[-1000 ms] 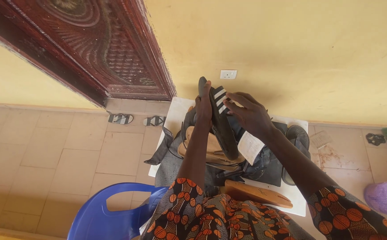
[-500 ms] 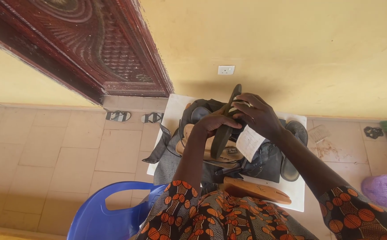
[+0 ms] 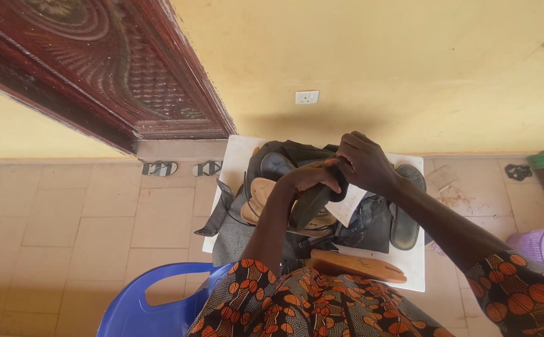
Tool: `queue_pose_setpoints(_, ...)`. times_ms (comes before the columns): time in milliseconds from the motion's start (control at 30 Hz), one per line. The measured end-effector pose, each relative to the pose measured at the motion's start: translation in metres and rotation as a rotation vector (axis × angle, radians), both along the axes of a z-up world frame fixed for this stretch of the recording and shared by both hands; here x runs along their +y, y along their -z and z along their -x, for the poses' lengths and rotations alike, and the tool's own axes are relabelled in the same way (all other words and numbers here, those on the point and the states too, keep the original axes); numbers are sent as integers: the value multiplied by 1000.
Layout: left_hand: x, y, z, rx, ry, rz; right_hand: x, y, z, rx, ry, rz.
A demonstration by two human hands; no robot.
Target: The person sits at a table and uses a small tool to scrape and clean the sole and edges of a black sandal. They repeatedly turn the sandal over, work along the strap and sole, and place it back on the table after finishing.
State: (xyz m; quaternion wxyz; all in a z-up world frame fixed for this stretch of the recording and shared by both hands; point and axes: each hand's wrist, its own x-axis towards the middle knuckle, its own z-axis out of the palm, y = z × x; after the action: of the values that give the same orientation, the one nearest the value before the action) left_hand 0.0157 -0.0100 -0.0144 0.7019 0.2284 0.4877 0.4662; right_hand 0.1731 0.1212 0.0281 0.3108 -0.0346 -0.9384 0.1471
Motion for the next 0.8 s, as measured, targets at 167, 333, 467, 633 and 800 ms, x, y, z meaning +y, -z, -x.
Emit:
queue_pose_setpoints(167,25,50,7,182,50,5,0,14,9,102,106,66)
queue_pose_setpoints(333,25,9,25,368,159,69,-7,-5,27,106,206,159)
queue_pose_setpoints(467,1,-20,20,172,53,-46,-15,-44,19,70,-29,300)
queue_pose_setpoints(633,10,-2,23,32,-30,-145,-8,-58,21,62,-140,362)
queue_pose_setpoints(800,19,18,22,-26,-94,-141,-12,-47,27,147,-5,267)
